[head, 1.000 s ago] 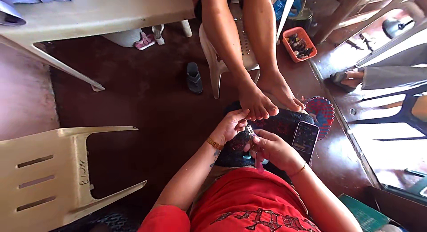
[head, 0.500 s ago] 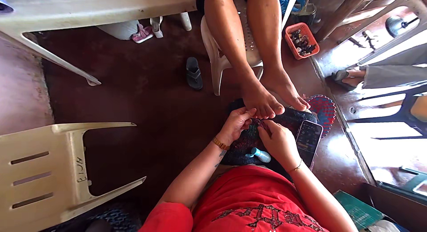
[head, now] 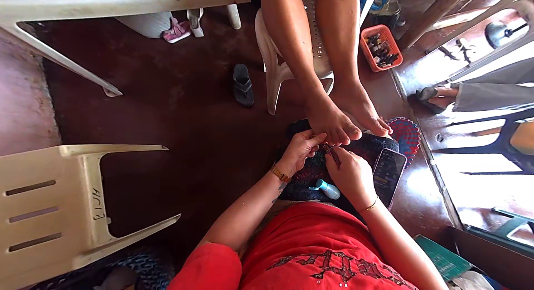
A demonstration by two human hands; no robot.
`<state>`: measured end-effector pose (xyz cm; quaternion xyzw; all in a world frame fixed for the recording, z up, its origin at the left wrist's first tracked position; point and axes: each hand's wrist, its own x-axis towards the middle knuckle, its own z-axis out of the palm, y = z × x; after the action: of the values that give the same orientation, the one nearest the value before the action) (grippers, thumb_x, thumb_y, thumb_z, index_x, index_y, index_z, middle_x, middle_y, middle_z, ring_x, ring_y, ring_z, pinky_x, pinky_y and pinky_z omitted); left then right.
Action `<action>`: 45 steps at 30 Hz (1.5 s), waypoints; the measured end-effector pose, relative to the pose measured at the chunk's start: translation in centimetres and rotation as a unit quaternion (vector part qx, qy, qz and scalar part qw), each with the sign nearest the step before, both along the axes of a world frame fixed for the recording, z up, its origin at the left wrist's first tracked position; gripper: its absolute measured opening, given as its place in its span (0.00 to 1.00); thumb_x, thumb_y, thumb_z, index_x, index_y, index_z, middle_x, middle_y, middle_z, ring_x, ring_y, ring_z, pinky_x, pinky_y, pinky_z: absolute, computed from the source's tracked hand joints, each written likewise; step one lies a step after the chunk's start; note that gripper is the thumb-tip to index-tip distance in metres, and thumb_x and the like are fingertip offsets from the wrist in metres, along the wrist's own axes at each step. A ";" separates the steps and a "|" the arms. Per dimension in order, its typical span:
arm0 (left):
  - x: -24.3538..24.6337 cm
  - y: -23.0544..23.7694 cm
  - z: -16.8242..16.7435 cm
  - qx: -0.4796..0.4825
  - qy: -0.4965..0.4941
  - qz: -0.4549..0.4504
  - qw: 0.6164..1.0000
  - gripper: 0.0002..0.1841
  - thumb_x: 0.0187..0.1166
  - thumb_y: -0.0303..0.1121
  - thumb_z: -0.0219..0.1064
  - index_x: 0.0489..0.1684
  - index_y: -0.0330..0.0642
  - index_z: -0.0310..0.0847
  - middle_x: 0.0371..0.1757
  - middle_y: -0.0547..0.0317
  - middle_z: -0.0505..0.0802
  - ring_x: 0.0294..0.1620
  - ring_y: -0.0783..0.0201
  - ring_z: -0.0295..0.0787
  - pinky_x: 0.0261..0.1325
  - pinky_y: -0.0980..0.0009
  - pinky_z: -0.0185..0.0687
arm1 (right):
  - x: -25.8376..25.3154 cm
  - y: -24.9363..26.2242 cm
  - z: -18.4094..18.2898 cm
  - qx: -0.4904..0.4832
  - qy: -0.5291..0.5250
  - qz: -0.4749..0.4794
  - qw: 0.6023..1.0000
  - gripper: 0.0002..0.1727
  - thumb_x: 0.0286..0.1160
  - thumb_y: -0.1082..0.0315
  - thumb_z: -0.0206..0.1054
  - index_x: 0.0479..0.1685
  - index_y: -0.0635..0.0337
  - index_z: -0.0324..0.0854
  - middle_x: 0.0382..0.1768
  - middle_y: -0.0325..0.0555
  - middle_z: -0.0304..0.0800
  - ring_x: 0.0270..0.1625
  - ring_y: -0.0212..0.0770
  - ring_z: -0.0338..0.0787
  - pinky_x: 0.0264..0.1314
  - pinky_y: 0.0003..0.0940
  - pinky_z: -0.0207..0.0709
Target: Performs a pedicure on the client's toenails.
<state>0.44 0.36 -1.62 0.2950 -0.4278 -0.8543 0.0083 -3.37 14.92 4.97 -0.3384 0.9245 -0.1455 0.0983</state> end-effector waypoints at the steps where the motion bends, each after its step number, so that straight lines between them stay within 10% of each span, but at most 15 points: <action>1: 0.0 0.0 0.0 0.001 0.000 0.001 1.000 0.06 0.84 0.30 0.66 0.50 0.39 0.85 0.32 0.63 0.89 0.14 0.81 0.64 0.17 0.85 0.57 | 0.0 -0.1 0.1 0.004 0.002 -0.001 1.000 0.19 0.83 0.58 0.59 0.52 0.62 0.91 0.32 0.54 0.93 0.35 0.55 0.93 0.37 0.54 0.83; 20: 1.0 0.3 -0.4 -0.055 0.029 -0.021 0.998 0.04 0.84 0.32 0.67 0.49 0.46 0.84 0.30 0.67 0.87 0.12 0.81 0.58 0.14 0.85 0.51 | 0.3 -1.0 0.1 0.019 -0.029 -0.044 0.998 0.15 0.83 0.60 0.61 0.48 0.61 0.90 0.29 0.53 0.91 0.36 0.56 0.93 0.36 0.57 0.81; 31: 0.9 0.3 1.2 -0.041 -0.003 -0.013 0.999 0.05 0.85 0.29 0.65 0.50 0.43 0.83 0.30 0.66 0.86 0.12 0.82 0.56 0.14 0.85 0.49 | -1.1 -1.2 0.2 -0.017 -0.139 -0.066 0.988 0.17 0.86 0.62 0.63 0.25 0.59 0.83 0.19 0.43 0.78 0.26 0.43 0.80 0.31 0.48 0.71; 37: 0.8 0.3 1.5 -0.039 -0.001 -0.006 0.999 0.03 0.85 0.29 0.64 0.48 0.42 0.82 0.29 0.68 0.85 0.13 0.82 0.59 0.15 0.86 0.52 | -1.9 0.5 -0.7 -0.042 -0.137 0.014 0.990 0.15 0.86 0.60 0.64 0.36 0.58 0.88 0.23 0.45 0.84 0.27 0.44 0.85 0.32 0.50 0.77; 39: 0.8 0.3 1.4 -0.032 0.012 -0.003 0.999 0.04 0.86 0.29 0.63 0.47 0.42 0.83 0.28 0.66 0.87 0.12 0.82 0.60 0.14 0.86 0.52 | -2.6 1.4 -0.6 -0.022 -0.248 0.049 0.967 0.15 0.88 0.60 0.61 0.45 0.60 0.91 0.26 0.44 0.87 0.29 0.40 0.85 0.37 0.45 0.80; 42: 0.4 -0.4 1.2 0.003 0.001 -0.056 0.998 0.10 0.90 0.39 0.60 0.55 0.44 0.81 0.35 0.61 0.93 0.18 0.78 0.75 0.19 0.84 0.65 | -2.1 2.1 -1.2 -0.130 -0.502 -0.036 0.854 0.22 0.96 0.60 0.41 0.54 0.62 0.81 0.19 0.32 0.75 0.16 0.23 0.68 0.18 0.18 0.63; 45: -0.6 -1.4 1.0 0.088 -0.016 -0.099 0.991 0.17 0.90 0.42 0.60 0.68 0.42 0.76 0.45 0.54 0.94 0.39 0.63 0.93 0.42 0.69 0.89 | -1.7 3.1 -1.4 -0.231 -0.642 -0.088 0.726 0.26 0.93 0.56 0.33 0.69 0.60 0.71 0.34 0.41 0.88 0.23 0.27 0.80 0.23 0.20 0.72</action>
<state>-0.16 -1.03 -0.64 0.2645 -0.3781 -0.8805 -0.1087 -5.07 18.07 3.57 -0.0935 0.6041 -0.5453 0.5735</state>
